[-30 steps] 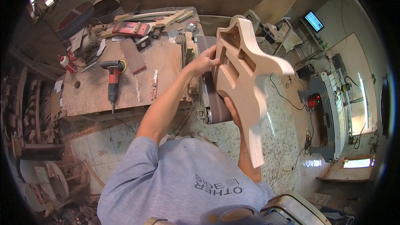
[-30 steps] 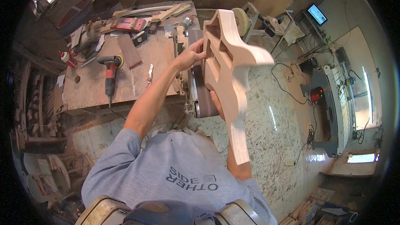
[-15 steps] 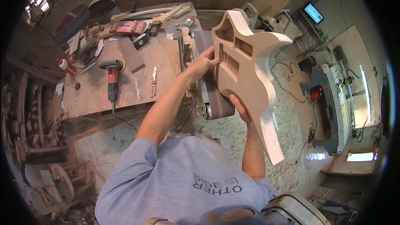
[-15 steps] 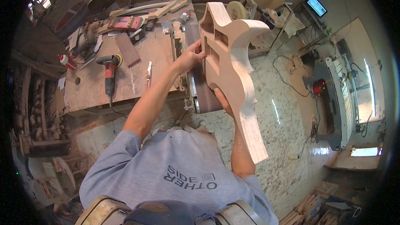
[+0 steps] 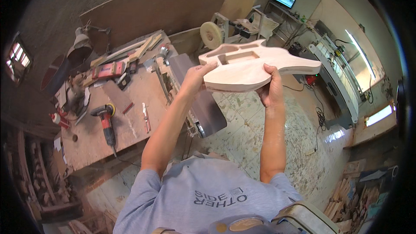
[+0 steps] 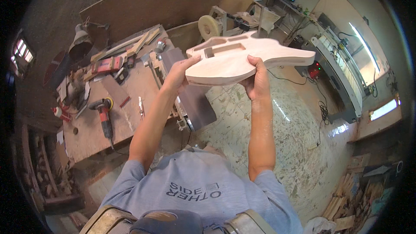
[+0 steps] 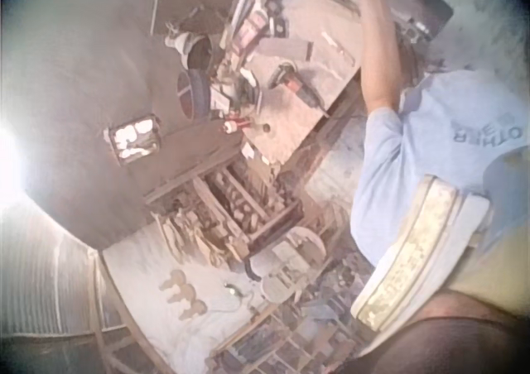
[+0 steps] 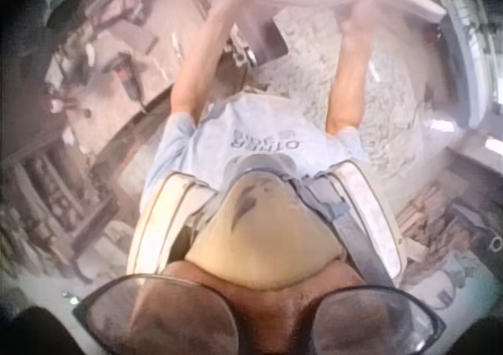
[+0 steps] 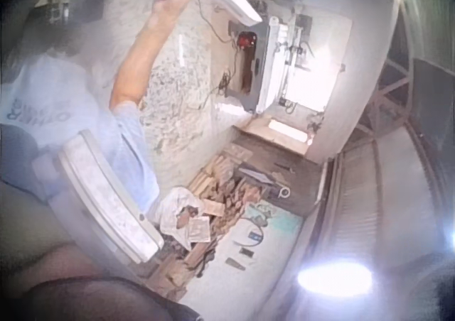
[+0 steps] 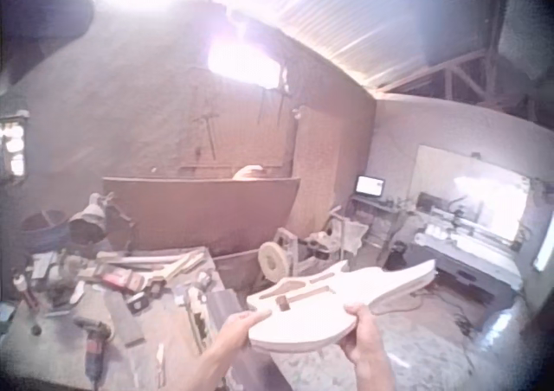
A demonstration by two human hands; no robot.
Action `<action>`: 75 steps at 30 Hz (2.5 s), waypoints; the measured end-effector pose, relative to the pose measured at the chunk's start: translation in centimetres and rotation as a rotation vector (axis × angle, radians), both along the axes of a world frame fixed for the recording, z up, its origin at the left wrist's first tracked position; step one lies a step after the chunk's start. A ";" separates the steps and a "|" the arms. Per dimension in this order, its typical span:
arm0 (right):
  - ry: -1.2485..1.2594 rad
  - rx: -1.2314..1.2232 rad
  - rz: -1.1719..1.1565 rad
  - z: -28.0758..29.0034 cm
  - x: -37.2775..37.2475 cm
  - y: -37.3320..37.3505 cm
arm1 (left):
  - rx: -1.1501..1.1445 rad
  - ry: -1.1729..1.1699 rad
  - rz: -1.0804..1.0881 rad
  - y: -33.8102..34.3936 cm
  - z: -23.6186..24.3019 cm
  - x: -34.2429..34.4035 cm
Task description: The person uses a drill press to make holes in a wooden guitar body and then uses a belt sander to smooth the edges of the guitar body.
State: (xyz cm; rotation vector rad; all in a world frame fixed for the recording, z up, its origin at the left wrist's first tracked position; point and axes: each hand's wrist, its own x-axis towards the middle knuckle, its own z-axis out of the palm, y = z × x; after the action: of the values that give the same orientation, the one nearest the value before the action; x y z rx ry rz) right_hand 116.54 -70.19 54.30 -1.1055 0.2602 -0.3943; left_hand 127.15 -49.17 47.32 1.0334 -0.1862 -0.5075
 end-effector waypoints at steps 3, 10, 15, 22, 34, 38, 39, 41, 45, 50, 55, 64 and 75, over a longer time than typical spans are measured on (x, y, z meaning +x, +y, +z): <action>0.034 0.027 0.034 -1.2 -0.1 -1.3 | 0.050 0.036 -0.001 -0.9 -1.7 0.2; 0.066 0.081 0.049 -2.3 -1.0 -2.5 | 0.088 0.051 -0.031 -1.7 -0.9 -1.3; 0.099 0.026 0.046 -2.4 -0.9 -2.9 | 0.071 0.071 -0.046 -1.8 -0.7 -1.7; 0.078 -0.072 0.108 -1.3 -0.8 -2.2 | -0.044 0.117 -0.060 -1.4 -1.2 -1.5; -0.105 -0.041 0.308 -1.2 0.5 -3.4 | -0.112 0.210 -0.070 -1.1 -0.9 -1.2; -0.100 -0.100 0.319 -1.2 0.3 -3.5 | -0.127 0.220 -0.073 -1.2 -1.1 -1.2; -0.099 -0.115 0.323 -1.3 0.3 -3.7 | -0.137 0.224 -0.080 -1.4 -1.2 -1.2; -0.099 -0.138 0.323 -1.0 0.3 -3.3 | -0.157 0.227 -0.085 -1.3 -1.6 -1.0; -0.085 -0.166 0.302 -0.1 0.1 -2.6 | -0.207 0.235 -0.086 -1.4 -2.1 -1.0; -0.093 -0.170 0.291 -0.2 -0.1 -3.0 | -0.201 0.237 -0.101 -1.9 -2.3 -1.1; -0.077 -0.072 0.291 -0.6 -0.1 -3.2 | -0.209 0.167 -0.113 -1.3 -3.0 -0.5; -0.134 0.045 0.058 -3.5 0.0 -4.1 | -0.164 -0.212 -0.008 -1.4 -2.8 -0.7; -0.121 0.003 0.096 -3.2 -0.9 -3.5 | -0.276 -0.160 0.060 -0.6 -1.9 -1.1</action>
State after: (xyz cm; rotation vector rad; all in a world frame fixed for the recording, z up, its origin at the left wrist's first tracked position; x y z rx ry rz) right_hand 115.63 -73.68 51.15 -1.0823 0.1010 -0.3736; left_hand 126.07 -49.82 45.43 0.8065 -0.3558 -0.3335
